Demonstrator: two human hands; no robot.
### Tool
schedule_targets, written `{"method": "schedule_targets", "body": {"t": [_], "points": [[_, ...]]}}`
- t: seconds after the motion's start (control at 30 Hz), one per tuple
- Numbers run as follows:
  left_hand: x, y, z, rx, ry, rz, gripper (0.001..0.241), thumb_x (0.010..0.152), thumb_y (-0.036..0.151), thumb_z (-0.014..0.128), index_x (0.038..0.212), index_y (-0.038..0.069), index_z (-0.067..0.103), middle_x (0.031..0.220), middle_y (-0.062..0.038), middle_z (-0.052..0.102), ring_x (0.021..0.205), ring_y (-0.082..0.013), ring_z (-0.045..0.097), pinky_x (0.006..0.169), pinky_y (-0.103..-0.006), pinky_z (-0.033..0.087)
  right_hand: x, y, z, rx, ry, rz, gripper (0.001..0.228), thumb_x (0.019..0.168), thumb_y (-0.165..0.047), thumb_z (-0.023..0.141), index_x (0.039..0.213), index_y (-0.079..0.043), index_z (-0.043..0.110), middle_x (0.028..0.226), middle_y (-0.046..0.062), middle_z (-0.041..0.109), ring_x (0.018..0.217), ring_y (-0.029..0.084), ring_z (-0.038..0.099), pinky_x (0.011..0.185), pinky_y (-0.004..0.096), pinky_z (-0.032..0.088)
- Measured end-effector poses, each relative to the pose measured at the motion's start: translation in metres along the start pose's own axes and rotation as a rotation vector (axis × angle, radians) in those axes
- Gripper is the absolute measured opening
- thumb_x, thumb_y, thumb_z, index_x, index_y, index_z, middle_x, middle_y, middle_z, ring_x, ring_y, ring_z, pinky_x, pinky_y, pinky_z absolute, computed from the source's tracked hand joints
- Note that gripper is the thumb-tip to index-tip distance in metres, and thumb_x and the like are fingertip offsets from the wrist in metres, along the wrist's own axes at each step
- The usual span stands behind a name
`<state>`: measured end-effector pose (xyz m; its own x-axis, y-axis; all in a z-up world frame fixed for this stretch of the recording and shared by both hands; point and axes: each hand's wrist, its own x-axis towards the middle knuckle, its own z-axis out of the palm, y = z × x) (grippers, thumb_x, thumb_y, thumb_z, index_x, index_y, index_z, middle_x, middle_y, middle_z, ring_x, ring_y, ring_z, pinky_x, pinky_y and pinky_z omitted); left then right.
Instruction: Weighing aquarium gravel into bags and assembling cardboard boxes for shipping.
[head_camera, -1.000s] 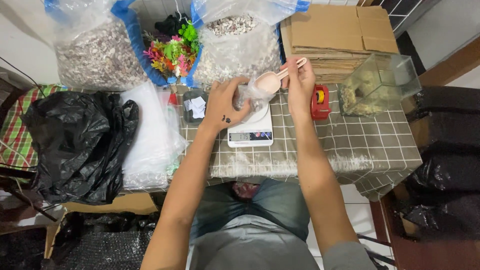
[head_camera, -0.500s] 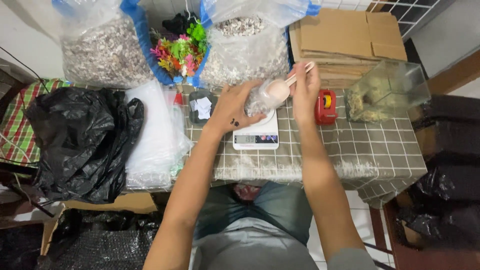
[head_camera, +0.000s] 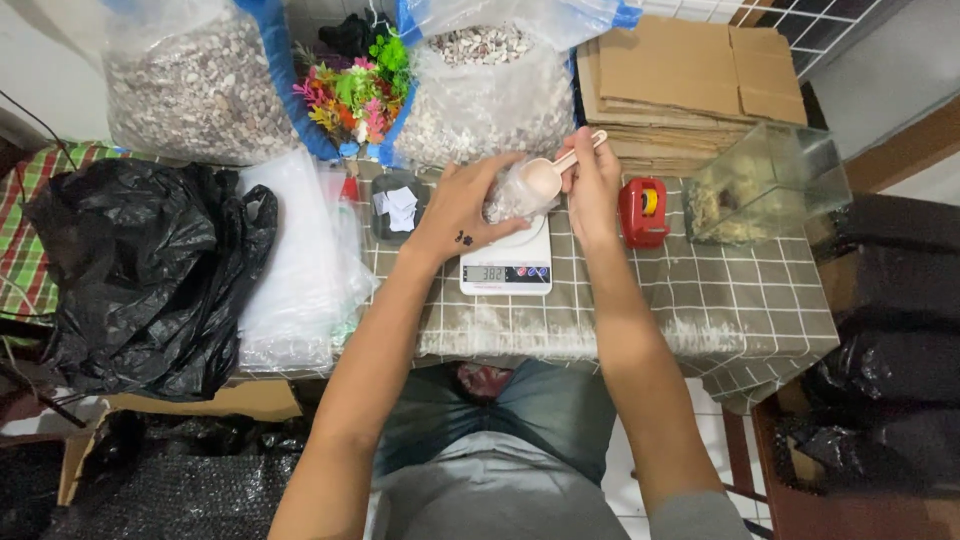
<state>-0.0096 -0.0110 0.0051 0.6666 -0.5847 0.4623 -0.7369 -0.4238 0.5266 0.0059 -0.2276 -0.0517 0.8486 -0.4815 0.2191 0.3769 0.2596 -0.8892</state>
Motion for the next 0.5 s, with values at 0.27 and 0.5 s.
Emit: {"method": "schedule_targets", "body": {"t": [0.27, 0.5], "points": [[0.001, 0.014, -0.004, 0.029, 0.111, 0.086, 0.065, 0.088, 0.050, 0.079, 0.141, 0.021, 0.056, 0.095, -0.005, 0.066, 0.087, -0.0237, 0.066, 0.085, -0.0374, 0.042, 0.012, -0.003, -0.019, 0.071, 0.146, 0.142, 0.029, 0.101, -0.035, 0.062, 0.096, -0.007, 0.064, 0.074, 0.009, 0.068, 0.040, 0.007, 0.051, 0.038, 0.016, 0.037], [0.005, 0.006, -0.003, 0.086, 0.434, 0.126, 0.013, 0.101, 0.028, 0.067, 0.110, 0.018, 0.068, 0.074, 0.003, 0.051, 0.069, -0.0161, 0.058, 0.078, -0.0308, 0.042, 0.033, 0.003, -0.048, 0.111, 0.312, 0.070, 0.031, 0.098, -0.039, 0.064, 0.095, -0.008, 0.065, 0.074, 0.007, 0.066, 0.041, 0.005, 0.046, 0.039, 0.015, 0.034]]}}
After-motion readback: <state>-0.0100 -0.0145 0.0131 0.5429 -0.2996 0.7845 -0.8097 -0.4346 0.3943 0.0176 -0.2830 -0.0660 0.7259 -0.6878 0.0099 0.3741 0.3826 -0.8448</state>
